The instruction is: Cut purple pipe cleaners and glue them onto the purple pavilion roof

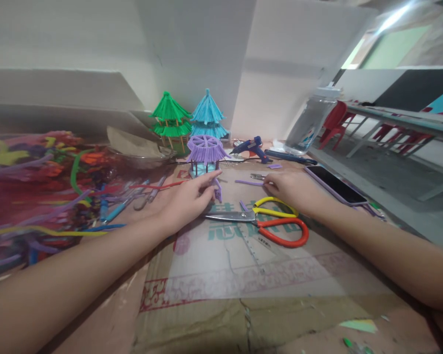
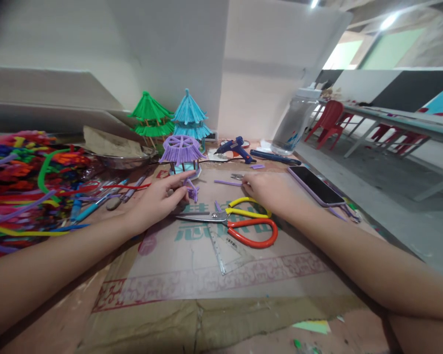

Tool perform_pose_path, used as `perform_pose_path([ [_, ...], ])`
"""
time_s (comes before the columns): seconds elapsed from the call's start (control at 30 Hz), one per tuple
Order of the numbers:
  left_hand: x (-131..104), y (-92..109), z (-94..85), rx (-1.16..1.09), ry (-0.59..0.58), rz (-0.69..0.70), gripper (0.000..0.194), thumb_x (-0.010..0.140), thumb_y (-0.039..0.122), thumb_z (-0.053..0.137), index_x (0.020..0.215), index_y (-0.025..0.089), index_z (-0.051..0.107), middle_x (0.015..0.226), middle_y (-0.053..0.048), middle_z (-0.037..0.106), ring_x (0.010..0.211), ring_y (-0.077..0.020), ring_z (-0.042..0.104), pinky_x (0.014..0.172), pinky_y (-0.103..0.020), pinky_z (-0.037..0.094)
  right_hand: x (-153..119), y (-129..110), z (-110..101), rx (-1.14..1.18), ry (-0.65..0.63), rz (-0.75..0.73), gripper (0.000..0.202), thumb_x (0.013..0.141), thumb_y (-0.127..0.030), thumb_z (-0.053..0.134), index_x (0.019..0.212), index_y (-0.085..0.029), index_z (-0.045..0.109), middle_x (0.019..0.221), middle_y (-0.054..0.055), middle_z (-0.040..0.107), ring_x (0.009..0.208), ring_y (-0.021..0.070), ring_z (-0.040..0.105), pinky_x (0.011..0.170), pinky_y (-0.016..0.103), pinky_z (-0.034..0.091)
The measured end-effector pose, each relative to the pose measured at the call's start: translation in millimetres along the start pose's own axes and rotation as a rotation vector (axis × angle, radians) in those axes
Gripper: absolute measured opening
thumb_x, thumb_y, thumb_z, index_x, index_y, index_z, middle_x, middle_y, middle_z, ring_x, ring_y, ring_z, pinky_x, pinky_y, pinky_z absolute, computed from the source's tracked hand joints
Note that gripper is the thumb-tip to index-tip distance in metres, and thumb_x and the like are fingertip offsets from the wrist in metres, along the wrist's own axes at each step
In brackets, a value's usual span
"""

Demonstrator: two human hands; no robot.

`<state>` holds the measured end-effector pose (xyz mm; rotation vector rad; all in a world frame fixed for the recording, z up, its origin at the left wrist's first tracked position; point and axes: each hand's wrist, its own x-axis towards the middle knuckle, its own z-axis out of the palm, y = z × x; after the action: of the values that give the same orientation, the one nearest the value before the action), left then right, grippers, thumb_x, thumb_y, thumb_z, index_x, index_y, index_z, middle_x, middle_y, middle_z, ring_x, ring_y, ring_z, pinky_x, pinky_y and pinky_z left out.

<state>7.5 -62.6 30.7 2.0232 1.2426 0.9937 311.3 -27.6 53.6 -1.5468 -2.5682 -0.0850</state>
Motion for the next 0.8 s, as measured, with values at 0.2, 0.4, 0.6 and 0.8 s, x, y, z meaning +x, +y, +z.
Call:
perform_pose_path([
  [0.2, 0, -2, 0.7, -0.026, -0.011, 0.055, 0.035, 0.097, 0.028, 0.042, 0.124, 0.018, 0.061, 0.092, -0.005, 0.074, 0.087, -0.0184, 0.069, 0.079, -0.029, 0.052, -7, -16, -5, 0.052, 0.222, 0.062, 0.029, 0.093, -0.045, 0.054, 0.102, -0.023, 0.070, 0.090, 0.008, 0.074, 0.085, 0.0233, 0.066, 0.075, 0.033, 0.045],
  [0.4, 0, -3, 3.1, -0.195, 0.008, 0.055, 0.039, 0.098, 0.029, 0.045, 0.136, 0.019, 0.047, 0.097, -0.006, 0.075, 0.088, -0.0188, 0.073, 0.081, -0.031, 0.055, -6, -34, -9, 0.687, 0.378, 0.131, 0.029, 0.083, -0.050, 0.070, 0.087, -0.021, 0.068, 0.088, 0.007, 0.075, 0.078, 0.0211, 0.070, 0.074, 0.035, 0.055],
  [0.6, -7, 9, 7.8, -0.327, 0.007, 0.049, 0.030, 0.099, 0.033, 0.048, 0.125, 0.019, 0.050, 0.096, -0.006, 0.074, 0.080, -0.0171, 0.072, 0.074, -0.030, 0.057, -3, -45, -14, 1.081, 0.479, 0.121, 0.028, 0.077, -0.041, 0.079, 0.086, -0.025, 0.059, 0.078, 0.001, 0.075, 0.069, 0.0179, 0.071, 0.067, 0.034, 0.058],
  [0.8, -9, 19, 10.4, -0.372, -0.050, -0.007, 0.019, 0.097, 0.033, 0.053, 0.101, 0.016, 0.058, 0.103, -0.010, 0.075, 0.095, -0.0199, 0.071, 0.077, -0.029, 0.055, 8, -88, -29, 1.327, 0.351, 0.024, 0.023, 0.080, -0.034, 0.077, 0.089, -0.022, 0.059, 0.082, 0.001, 0.076, 0.076, 0.0178, 0.074, 0.076, 0.037, 0.061],
])
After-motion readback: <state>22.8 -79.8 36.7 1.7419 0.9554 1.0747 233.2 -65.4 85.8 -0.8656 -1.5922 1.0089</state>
